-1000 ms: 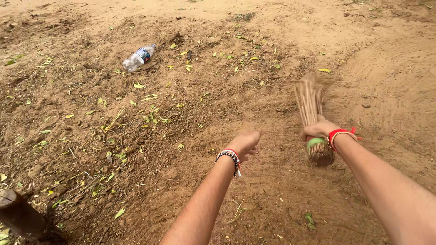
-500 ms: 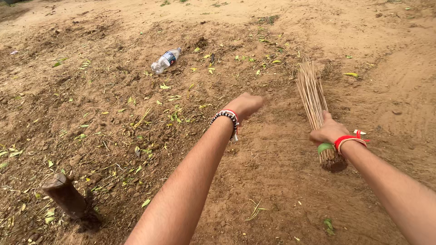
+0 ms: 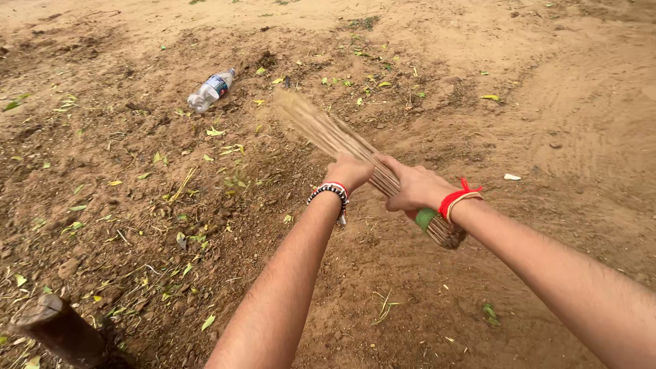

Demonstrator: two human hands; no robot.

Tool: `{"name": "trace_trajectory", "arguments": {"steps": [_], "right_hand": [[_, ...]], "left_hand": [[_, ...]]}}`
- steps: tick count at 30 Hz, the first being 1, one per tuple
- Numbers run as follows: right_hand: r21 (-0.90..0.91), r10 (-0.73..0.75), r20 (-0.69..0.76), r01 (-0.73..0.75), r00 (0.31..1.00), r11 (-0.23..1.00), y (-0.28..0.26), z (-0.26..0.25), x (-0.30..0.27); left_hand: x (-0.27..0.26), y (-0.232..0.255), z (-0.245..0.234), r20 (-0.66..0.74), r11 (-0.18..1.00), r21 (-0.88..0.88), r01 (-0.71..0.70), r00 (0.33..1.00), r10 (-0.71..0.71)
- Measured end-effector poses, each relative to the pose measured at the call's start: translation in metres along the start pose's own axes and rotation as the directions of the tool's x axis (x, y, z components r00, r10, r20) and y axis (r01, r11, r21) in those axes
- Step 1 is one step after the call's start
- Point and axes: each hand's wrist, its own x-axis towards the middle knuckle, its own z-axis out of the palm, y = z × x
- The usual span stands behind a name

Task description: The person sweeps dirt and leaves on the ground using a hand-held broom.

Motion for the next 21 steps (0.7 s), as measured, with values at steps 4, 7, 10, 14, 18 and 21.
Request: {"name": "trace_trajectory", "arguments": {"steps": [4, 7, 10, 14, 18, 21], "right_hand": [[0.242, 0.338, -0.176, -0.293, 0.924, 0.925, 0.063, 0.013, 0.007], [0.410, 0.528, -0.111, -0.445, 0.842, 0.796, 0.129, 0.029, 0.020], [0.481, 0.476, 0.068, -0.447, 0.877, 0.754, 0.147, 0.050, 0.023], [0.196, 0.138, 0.262, -0.193, 0.955, 0.961, 0.069, 0.058, -0.008], [0.144, 0.054, 0.327, -0.106, 0.944, 0.984, -0.012, 0.017, -0.022], [-0.061, 0.120, 0.171, -0.111, 0.978, 0.992, -0.044, -0.018, -0.015]], "left_hand": [[0.001, 0.041, 0.033, 0.080, 0.997, 0.009, -0.071, 0.994, 0.070], [0.010, 0.054, 0.063, 0.173, 0.985, 0.065, -0.163, 0.974, 0.150], [0.013, 0.058, 0.072, 0.236, 0.979, 0.088, -0.183, 0.959, 0.158], [-0.006, 0.061, 0.049, 0.196, 0.989, 0.111, -0.093, 0.978, 0.070], [-0.037, 0.061, 0.008, 0.043, 0.998, 0.067, -0.007, 0.999, 0.004], [-0.040, 0.061, -0.025, -0.015, 0.997, 0.065, -0.049, 0.999, 0.050]]}}
